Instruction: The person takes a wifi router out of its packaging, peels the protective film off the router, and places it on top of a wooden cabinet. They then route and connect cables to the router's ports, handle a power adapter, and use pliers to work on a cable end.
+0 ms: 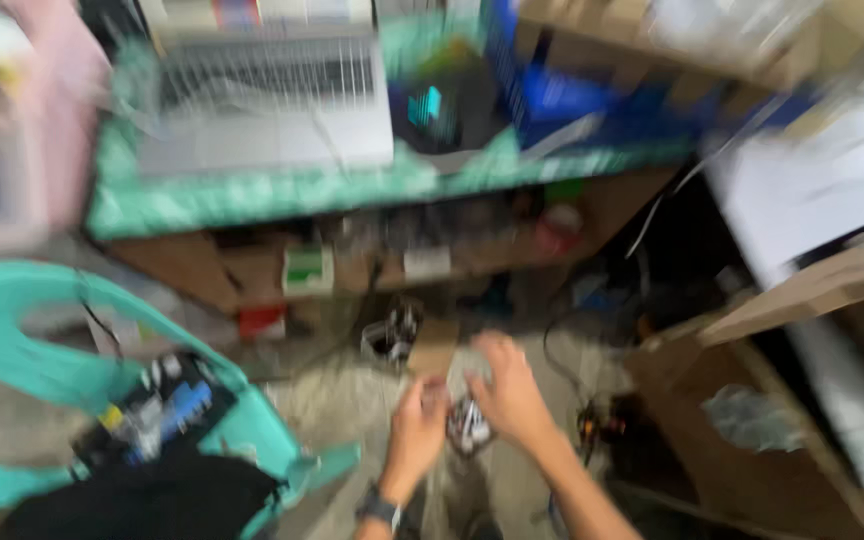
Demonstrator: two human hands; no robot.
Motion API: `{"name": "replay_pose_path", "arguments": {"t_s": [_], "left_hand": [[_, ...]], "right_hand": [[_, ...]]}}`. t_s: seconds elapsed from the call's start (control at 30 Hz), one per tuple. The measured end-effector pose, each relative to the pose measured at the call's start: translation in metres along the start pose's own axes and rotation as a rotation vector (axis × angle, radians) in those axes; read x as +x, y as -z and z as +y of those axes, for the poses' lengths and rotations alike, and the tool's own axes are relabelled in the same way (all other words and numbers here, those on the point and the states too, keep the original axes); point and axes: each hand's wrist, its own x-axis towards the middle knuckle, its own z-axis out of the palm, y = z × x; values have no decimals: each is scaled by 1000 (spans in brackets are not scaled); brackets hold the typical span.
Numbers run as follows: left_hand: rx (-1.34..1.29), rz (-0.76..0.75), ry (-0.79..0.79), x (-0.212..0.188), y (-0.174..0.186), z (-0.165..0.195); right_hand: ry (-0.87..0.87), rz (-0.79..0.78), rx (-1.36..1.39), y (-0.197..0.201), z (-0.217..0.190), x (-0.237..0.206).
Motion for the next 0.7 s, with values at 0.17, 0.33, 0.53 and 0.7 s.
{"name": "replay_pose_path", "arguments": {"t_s": [0.17, 0.33, 0.53, 0.7], "left_hand": [[47, 57, -85, 50, -19, -110], [-89, 113, -32, 97, -36, -183], [108, 270, -317, 138, -31, -214], [647, 360, -591, 185, -4, -209]], "right_hand": [[-74, -75, 45, -91, 84, -3], [-22, -86, 62, -165, 139, 6], [117, -52, -23, -224, 178, 31], [272, -27, -234, -249, 195, 69]]}}
